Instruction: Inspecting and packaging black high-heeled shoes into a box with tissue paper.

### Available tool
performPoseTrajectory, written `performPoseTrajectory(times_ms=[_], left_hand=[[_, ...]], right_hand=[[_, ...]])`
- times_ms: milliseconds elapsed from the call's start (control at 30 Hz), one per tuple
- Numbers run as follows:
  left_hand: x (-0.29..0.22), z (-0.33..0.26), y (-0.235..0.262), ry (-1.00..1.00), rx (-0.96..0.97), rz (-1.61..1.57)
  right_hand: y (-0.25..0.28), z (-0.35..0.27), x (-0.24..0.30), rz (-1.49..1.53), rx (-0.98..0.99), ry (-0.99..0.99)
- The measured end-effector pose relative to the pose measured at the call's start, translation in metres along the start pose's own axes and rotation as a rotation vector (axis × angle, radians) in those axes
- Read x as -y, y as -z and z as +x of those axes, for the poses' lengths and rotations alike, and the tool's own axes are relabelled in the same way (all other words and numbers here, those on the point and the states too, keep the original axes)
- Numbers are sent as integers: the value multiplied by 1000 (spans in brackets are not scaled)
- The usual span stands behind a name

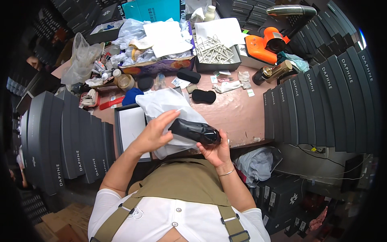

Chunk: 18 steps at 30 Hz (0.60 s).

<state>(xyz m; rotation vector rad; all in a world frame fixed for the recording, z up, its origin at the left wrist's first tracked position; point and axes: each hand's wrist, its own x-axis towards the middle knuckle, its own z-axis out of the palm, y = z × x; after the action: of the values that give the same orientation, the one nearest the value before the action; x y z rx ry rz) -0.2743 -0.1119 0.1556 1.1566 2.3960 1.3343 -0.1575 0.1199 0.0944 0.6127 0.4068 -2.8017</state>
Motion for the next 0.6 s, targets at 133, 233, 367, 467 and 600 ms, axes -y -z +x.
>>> performPoseTrajectory(times_ms=[133,233,367,467,600], left_hand=[[-43,2,-31,-295,-8,134],[-46,20,-47,-352,-45,145],[-60,21,-62,-410,11,-14],[-62,10,-100,-441,166,-54],[-45,-8,-140,-381,469,-36]], right_hand=[[-44,-7,-27,-18,13,228],[-13,1,-26,-355,-13,370],[-10,-8,-1,-133,273,343],[-14,1,-4,-385,-7,470],[9,16,17,-1312,-466,548]])
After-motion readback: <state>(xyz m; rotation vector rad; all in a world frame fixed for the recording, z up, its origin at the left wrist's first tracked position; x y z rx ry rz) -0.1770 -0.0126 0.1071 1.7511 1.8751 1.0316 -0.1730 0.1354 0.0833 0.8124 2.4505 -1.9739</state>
